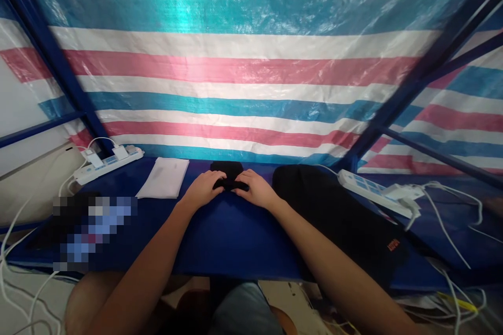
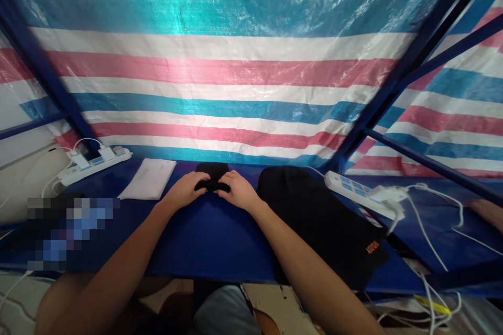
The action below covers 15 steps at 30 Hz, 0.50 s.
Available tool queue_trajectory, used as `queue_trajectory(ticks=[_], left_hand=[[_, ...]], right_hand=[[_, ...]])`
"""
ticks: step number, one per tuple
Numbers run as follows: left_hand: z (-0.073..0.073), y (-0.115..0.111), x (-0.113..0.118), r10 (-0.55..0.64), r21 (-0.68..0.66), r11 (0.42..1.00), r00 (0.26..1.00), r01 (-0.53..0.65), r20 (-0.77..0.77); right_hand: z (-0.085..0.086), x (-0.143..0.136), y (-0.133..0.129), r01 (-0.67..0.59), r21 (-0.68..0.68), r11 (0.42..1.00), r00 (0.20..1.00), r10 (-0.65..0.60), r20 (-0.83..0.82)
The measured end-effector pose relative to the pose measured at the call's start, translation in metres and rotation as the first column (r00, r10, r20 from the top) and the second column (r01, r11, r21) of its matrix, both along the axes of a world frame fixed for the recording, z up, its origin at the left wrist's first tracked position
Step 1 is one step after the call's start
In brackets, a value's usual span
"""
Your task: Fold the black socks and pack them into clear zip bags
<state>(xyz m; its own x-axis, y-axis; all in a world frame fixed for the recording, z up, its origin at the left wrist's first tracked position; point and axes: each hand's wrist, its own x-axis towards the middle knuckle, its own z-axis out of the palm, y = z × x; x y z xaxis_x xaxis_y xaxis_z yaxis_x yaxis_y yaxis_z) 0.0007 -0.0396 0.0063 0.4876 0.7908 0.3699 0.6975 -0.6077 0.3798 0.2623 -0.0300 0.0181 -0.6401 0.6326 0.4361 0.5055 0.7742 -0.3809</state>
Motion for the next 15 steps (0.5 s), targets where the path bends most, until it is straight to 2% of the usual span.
queue_trajectory(ticks=[5, 8, 10, 13, 15], left_hand=[[0.002, -0.002, -0.001, 0.004, -0.045, 0.999, 0.997, -0.001, 0.076], [0.001, 0.000, 0.001, 0.012, -0.047, 0.999, 0.996, -0.008, 0.086], [-0.003, 0.002, 0.003, 0.024, -0.044, 0.999, 0.996, -0.021, 0.087], [-0.009, 0.008, 0.009, 0.065, -0.018, 0.998, 0.992, -0.063, 0.104], [-0.012, 0.012, 0.013, 0.092, 0.003, 0.996, 0.990, -0.093, 0.109]], right_hand=[[0.002, 0.000, 0.001, 0.069, -0.140, 0.988, 0.991, -0.084, -0.101], [-0.005, -0.002, 0.006, 0.096, -0.288, 0.953, 0.977, -0.145, -0.155], [-0.011, -0.004, 0.008, 0.129, -0.327, 0.936, 0.965, -0.195, -0.177], [-0.016, -0.010, 0.007, 0.240, -0.273, 0.932, 0.934, -0.298, -0.198], [-0.014, -0.014, 0.003, 0.314, -0.129, 0.941, 0.923, -0.334, -0.190]])
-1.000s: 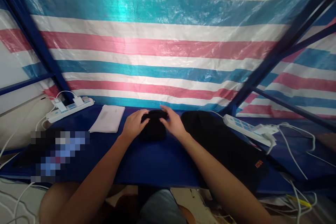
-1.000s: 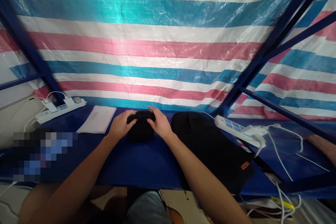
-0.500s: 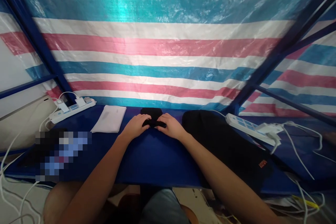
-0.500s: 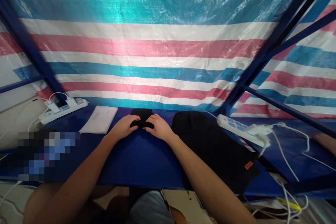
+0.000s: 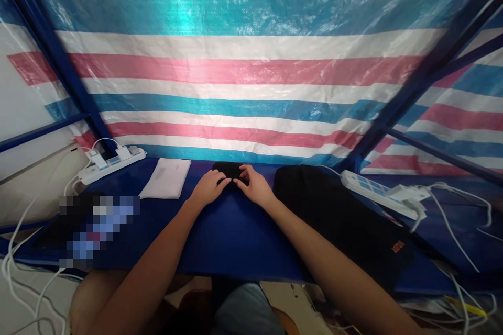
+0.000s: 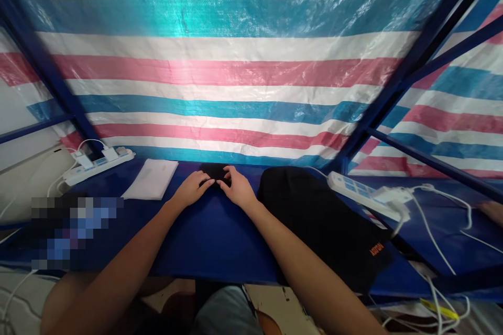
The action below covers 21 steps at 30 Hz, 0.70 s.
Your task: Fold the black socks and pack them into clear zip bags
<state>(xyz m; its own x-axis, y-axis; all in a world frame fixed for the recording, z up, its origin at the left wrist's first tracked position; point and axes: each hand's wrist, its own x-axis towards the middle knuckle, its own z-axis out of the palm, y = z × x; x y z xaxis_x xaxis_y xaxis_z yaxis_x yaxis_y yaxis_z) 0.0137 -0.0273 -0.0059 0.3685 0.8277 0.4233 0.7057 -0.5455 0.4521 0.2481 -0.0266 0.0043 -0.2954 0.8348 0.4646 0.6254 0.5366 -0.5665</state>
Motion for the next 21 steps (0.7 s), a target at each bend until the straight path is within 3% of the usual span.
queue_trajectory(ticks=[3, 7, 13, 18, 21], left_hand=[[-0.003, 0.004, 0.005, 0.039, 0.023, 0.999, 0.999, -0.039, -0.004], [-0.007, 0.006, 0.007, 0.098, 0.024, 0.995, 0.995, -0.099, 0.036], [-0.005, 0.001, 0.006, 0.158, 0.016, 0.987, 0.979, -0.161, 0.126], [0.010, -0.014, 0.005, 0.026, 0.198, 0.980, 0.993, -0.004, -0.112], [0.014, -0.021, 0.002, -0.048, 0.192, 0.978, 0.986, 0.078, -0.157]], right_hand=[[0.007, -0.006, -0.007, -0.083, 0.248, 0.965, 0.977, 0.030, 0.211], [0.010, -0.012, -0.012, -0.254, 0.239, 0.937, 0.907, 0.144, 0.397], [0.000, -0.009, -0.001, -0.246, 0.175, 0.953, 0.924, 0.176, 0.340], [-0.002, -0.005, 0.009, -0.286, 0.146, 0.947, 0.942, 0.250, 0.226], [-0.002, -0.002, 0.014, -0.293, 0.113, 0.949, 0.946, 0.271, 0.180]])
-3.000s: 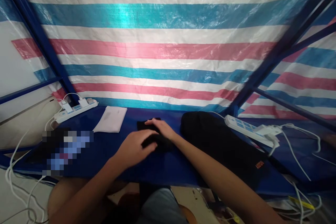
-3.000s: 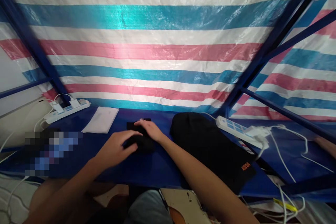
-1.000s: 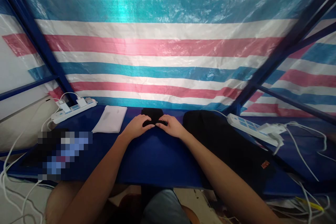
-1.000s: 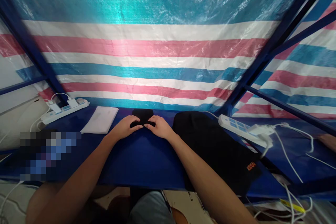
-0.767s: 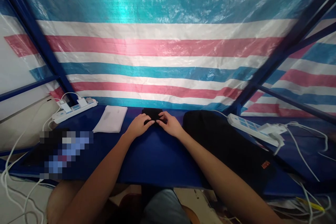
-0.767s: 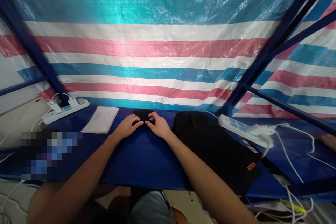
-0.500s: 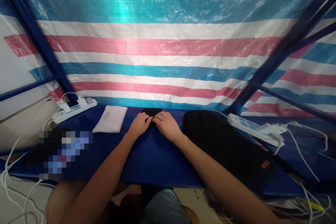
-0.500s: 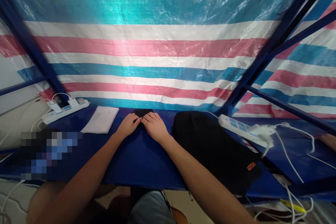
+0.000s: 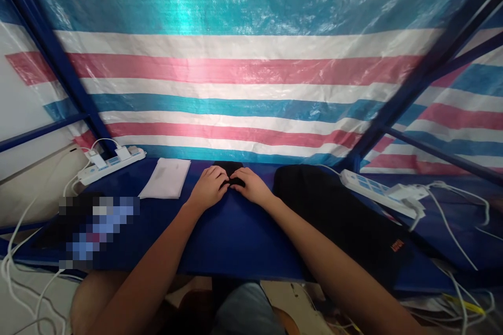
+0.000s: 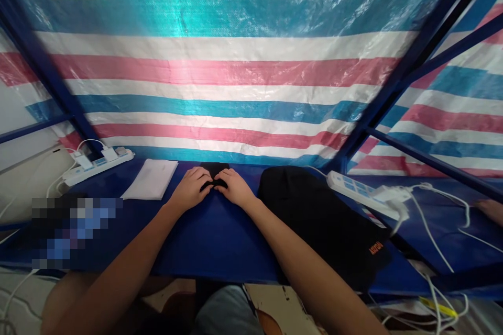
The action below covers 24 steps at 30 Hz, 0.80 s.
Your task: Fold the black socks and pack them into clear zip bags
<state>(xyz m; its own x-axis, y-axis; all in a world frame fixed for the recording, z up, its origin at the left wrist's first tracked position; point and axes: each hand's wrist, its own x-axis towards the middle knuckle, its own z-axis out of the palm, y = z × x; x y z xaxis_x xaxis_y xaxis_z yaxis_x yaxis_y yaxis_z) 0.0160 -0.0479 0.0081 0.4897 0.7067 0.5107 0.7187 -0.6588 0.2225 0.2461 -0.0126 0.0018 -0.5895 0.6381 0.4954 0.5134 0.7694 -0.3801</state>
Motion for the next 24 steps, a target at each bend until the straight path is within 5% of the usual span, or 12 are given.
queue_trajectory(ticks=[9, 17, 24], left_hand=[[-0.012, 0.017, -0.013, -0.033, -0.144, 0.989, 0.995, 0.046, 0.092], [-0.015, 0.027, -0.017, -0.078, -0.154, 0.983, 0.990, 0.095, 0.118], [-0.015, 0.020, -0.014, -0.061, -0.156, 0.984, 0.984, 0.088, 0.170]], right_hand=[[-0.004, 0.000, 0.013, 0.046, -0.069, 0.997, 0.999, -0.047, -0.019], [0.004, 0.001, 0.001, 0.011, 0.092, 0.996, 0.985, -0.027, 0.169], [0.005, 0.009, 0.006, 0.047, -0.185, 0.982, 0.995, -0.062, -0.076]])
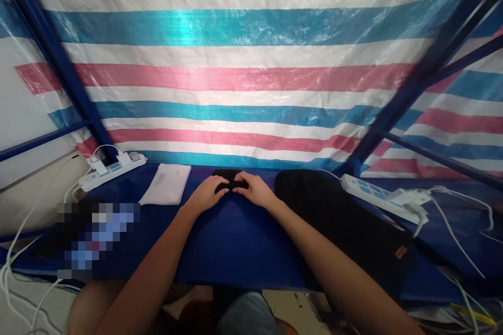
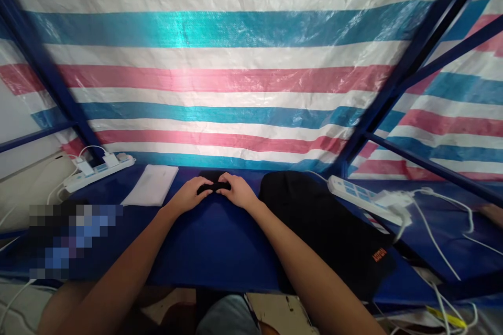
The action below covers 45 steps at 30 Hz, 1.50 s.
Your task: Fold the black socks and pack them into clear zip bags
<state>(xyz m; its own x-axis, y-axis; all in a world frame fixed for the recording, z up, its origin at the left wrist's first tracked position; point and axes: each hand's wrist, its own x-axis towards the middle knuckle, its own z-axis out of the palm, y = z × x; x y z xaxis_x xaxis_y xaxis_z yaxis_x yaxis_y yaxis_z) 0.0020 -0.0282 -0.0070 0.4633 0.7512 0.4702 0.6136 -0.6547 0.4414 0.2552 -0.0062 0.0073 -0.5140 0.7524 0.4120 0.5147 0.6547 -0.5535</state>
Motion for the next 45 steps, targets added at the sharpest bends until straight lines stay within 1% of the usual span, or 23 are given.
queue_trajectory(ticks=[3, 5, 7, 9, 11, 14, 16, 17, 19, 22, 24, 26, 28, 30, 32, 33, 35, 36, 38, 40, 41, 43, 45], left_hand=[[0.001, -0.002, 0.002, 0.035, 0.097, 0.995, 0.998, -0.030, -0.044], [0.000, 0.000, 0.003, 0.080, 0.147, 0.987, 0.993, -0.066, -0.090], [-0.001, 0.004, 0.003, 0.110, 0.160, 0.983, 0.985, -0.088, -0.132], [-0.002, 0.007, 0.003, 0.116, 0.153, 0.984, 0.980, -0.091, -0.159], [-0.002, 0.009, 0.002, 0.115, 0.134, 0.987, 0.978, -0.092, -0.175], [-0.002, 0.010, 0.002, 0.105, 0.084, 0.992, 0.981, -0.093, -0.163], [-0.001, 0.009, 0.003, 0.097, 0.053, 0.995, 0.986, -0.090, -0.136], [0.000, 0.009, 0.004, 0.093, 0.040, 0.995, 0.988, -0.088, -0.123], [0.001, 0.008, 0.005, 0.087, 0.015, 0.996, 0.990, -0.086, -0.110], [0.003, 0.006, 0.007, 0.091, -0.028, 0.995, 0.990, -0.094, -0.108], [0.004, 0.002, 0.007, 0.107, -0.026, 0.994, 0.990, -0.110, -0.090], [0.005, -0.002, 0.007, 0.113, 0.003, 0.994, 0.992, -0.113, -0.060], [0.006, -0.006, 0.006, 0.081, 0.026, 0.997, 0.995, -0.079, -0.054], [0.007, -0.009, 0.007, 0.041, 0.031, 0.999, 0.996, -0.039, -0.074], [0.009, -0.009, 0.008, 0.046, 0.042, 0.998, 0.993, -0.042, -0.113], [0.010, -0.009, 0.009, 0.078, 0.059, 0.996, 0.988, -0.070, -0.135], [0.011, -0.008, 0.011, 0.156, 0.112, 0.984, 0.972, -0.138, -0.177], [0.011, -0.007, 0.011, 0.185, 0.137, 0.978, 0.964, -0.160, -0.194], [0.009, -0.006, 0.012, 0.205, 0.164, 0.971, 0.955, -0.172, -0.213], [0.007, -0.005, 0.012, 0.199, 0.163, 0.973, 0.955, -0.165, -0.221], [0.006, -0.004, 0.012, 0.197, 0.159, 0.973, 0.955, -0.164, -0.220], [0.004, -0.002, 0.010, 0.195, 0.142, 0.976, 0.959, -0.168, -0.205], [0.003, -0.001, 0.009, 0.191, 0.092, 0.980, 0.969, -0.178, -0.154]], right_hand=[[0.001, 0.005, 0.003, -0.016, -0.127, 0.992, 0.993, 0.002, -0.115], [0.001, 0.006, 0.006, -0.016, -0.182, 0.983, 0.989, -0.011, -0.146], [-0.001, 0.005, 0.008, 0.009, -0.203, 0.979, 0.987, -0.041, -0.155], [-0.004, 0.003, 0.009, 0.043, -0.184, 0.982, 0.988, -0.069, -0.136], [-0.006, -0.001, 0.006, 0.097, -0.102, 0.990, 0.991, -0.105, -0.078], [-0.006, -0.006, -0.002, 0.158, 0.129, 0.979, 0.987, -0.162, 0.023], [-0.003, -0.005, -0.008, 0.110, 0.256, 0.960, 0.988, -0.134, 0.079], [-0.002, -0.004, -0.010, 0.058, 0.285, 0.957, 0.989, -0.093, 0.111], [0.001, 0.001, -0.010, -0.043, 0.280, 0.959, 0.987, -0.004, 0.163], [0.003, 0.009, -0.005, -0.088, 0.177, 0.980, 0.987, 0.061, 0.149], [0.003, 0.013, 0.001, -0.050, 0.074, 0.996, 0.996, 0.045, 0.072], [0.002, 0.016, 0.007, -0.024, -0.069, 0.997, 0.999, 0.022, -0.027], [0.001, 0.019, 0.011, -0.029, -0.229, 0.973, 0.993, 0.002, -0.116], [0.001, 0.022, 0.014, -0.029, -0.351, 0.936, 0.986, -0.030, -0.161], [0.001, 0.023, 0.016, 0.003, -0.408, 0.913, 0.984, -0.076, -0.162], [0.001, 0.022, 0.017, 0.022, -0.414, 0.910, 0.984, -0.093, -0.154], [-0.001, 0.021, 0.017, 0.049, -0.372, 0.927, 0.987, -0.103, -0.127], [-0.003, 0.019, 0.017, 0.063, -0.316, 0.947, 0.989, -0.102, -0.107], [-0.005, 0.016, 0.014, 0.094, -0.139, 0.986, 0.993, -0.102, -0.052], [-0.007, 0.013, 0.010, 0.098, 0.056, 0.994, 0.995, -0.099, 0.017], [-0.006, 0.013, 0.008, 0.080, 0.126, 0.989, 0.995, -0.086, 0.049], [-0.005, 0.013, 0.004, 0.035, 0.187, 0.982, 0.995, -0.052, 0.087], [-0.002, 0.014, 0.003, 0.025, 0.162, 0.986, 0.996, -0.039, 0.083]])
